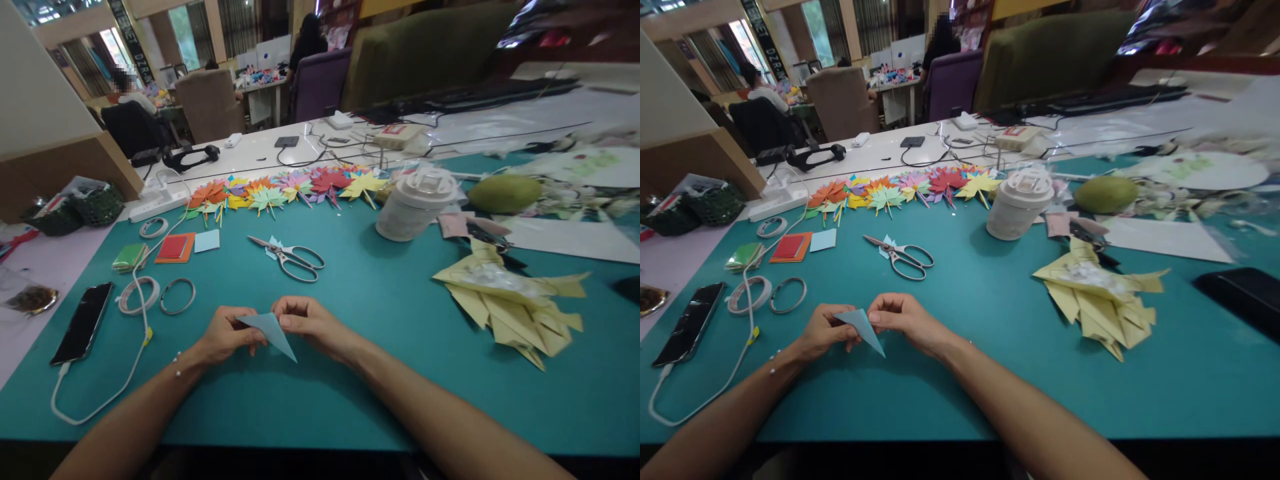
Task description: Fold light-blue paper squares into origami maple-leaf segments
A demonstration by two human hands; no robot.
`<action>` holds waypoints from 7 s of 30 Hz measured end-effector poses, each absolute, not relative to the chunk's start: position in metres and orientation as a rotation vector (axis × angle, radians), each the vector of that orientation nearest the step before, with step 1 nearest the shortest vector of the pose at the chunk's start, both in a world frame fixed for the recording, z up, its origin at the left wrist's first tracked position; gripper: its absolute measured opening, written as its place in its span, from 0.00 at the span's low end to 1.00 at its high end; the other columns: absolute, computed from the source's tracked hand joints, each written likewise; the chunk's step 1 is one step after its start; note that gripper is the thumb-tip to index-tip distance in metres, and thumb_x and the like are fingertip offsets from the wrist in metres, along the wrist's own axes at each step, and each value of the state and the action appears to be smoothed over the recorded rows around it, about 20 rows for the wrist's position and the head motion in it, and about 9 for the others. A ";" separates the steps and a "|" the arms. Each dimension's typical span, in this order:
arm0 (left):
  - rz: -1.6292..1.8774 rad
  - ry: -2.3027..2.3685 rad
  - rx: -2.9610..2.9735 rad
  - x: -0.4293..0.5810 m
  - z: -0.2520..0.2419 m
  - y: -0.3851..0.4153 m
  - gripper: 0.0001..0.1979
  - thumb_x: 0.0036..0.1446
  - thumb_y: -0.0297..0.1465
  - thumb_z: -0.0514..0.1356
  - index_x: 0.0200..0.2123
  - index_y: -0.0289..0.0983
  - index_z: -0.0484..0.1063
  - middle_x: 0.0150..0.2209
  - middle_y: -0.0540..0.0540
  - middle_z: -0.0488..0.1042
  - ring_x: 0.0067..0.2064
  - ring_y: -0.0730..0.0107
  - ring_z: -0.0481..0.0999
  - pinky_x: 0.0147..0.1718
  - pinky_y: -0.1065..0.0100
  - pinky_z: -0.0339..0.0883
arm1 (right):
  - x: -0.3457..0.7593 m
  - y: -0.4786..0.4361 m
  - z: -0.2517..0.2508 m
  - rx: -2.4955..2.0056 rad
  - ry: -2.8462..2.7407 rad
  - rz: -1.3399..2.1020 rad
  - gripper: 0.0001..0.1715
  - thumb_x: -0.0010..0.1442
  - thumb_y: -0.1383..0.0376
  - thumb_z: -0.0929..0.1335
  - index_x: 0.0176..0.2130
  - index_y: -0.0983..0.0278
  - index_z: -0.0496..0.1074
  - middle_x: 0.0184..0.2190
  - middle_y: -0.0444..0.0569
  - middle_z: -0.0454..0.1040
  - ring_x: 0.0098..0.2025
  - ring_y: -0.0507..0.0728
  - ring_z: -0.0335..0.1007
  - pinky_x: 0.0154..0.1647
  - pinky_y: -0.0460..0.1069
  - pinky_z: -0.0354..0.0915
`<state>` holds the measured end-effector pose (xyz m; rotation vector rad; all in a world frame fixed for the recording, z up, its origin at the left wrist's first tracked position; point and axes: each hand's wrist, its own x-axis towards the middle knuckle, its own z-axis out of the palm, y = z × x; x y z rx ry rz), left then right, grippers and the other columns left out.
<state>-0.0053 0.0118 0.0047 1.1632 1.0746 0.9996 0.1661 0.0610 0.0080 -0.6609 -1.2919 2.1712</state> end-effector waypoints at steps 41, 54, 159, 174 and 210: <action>1.173 1.175 0.724 0.005 -0.002 0.012 0.13 0.32 0.31 0.68 0.25 0.32 0.72 0.19 0.52 0.69 0.21 0.77 0.65 0.22 0.75 0.57 | 0.166 0.054 0.011 -0.815 -1.905 0.979 0.08 0.48 0.71 0.62 0.20 0.64 0.61 0.18 0.42 0.64 0.21 0.50 0.60 0.24 0.45 0.59; 1.214 1.301 0.839 0.003 -0.006 0.014 0.12 0.35 0.35 0.67 0.22 0.31 0.74 0.18 0.50 0.70 0.20 0.77 0.65 0.21 0.74 0.57 | 0.165 0.052 0.002 -0.740 -2.026 0.724 0.07 0.54 0.69 0.64 0.28 0.66 0.73 0.20 0.45 0.68 0.22 0.50 0.64 0.23 0.44 0.60; 1.101 1.331 0.910 -0.002 0.009 0.011 0.09 0.33 0.32 0.67 0.19 0.33 0.73 0.16 0.52 0.68 0.20 0.78 0.64 0.20 0.75 0.56 | 0.161 0.055 0.011 -1.054 -1.802 1.778 0.26 0.43 0.47 0.69 0.16 0.65 0.62 0.14 0.38 0.54 0.18 0.46 0.46 0.19 0.44 0.44; 1.210 1.423 0.987 -0.003 0.012 0.013 0.04 0.38 0.29 0.61 0.17 0.35 0.73 0.18 0.51 0.71 0.21 0.75 0.65 0.23 0.74 0.60 | 0.163 0.058 0.016 -1.031 -1.728 1.888 0.24 0.42 0.48 0.70 0.16 0.65 0.63 0.14 0.39 0.56 0.19 0.47 0.49 0.20 0.45 0.45; 1.200 1.483 0.925 0.001 0.016 0.010 0.11 0.32 0.33 0.67 0.15 0.34 0.69 0.14 0.53 0.67 0.18 0.79 0.62 0.18 0.75 0.56 | 0.164 0.053 0.012 -0.989 -2.038 1.594 0.17 0.52 0.59 0.65 0.18 0.66 0.66 0.16 0.41 0.60 0.20 0.48 0.53 0.21 0.45 0.50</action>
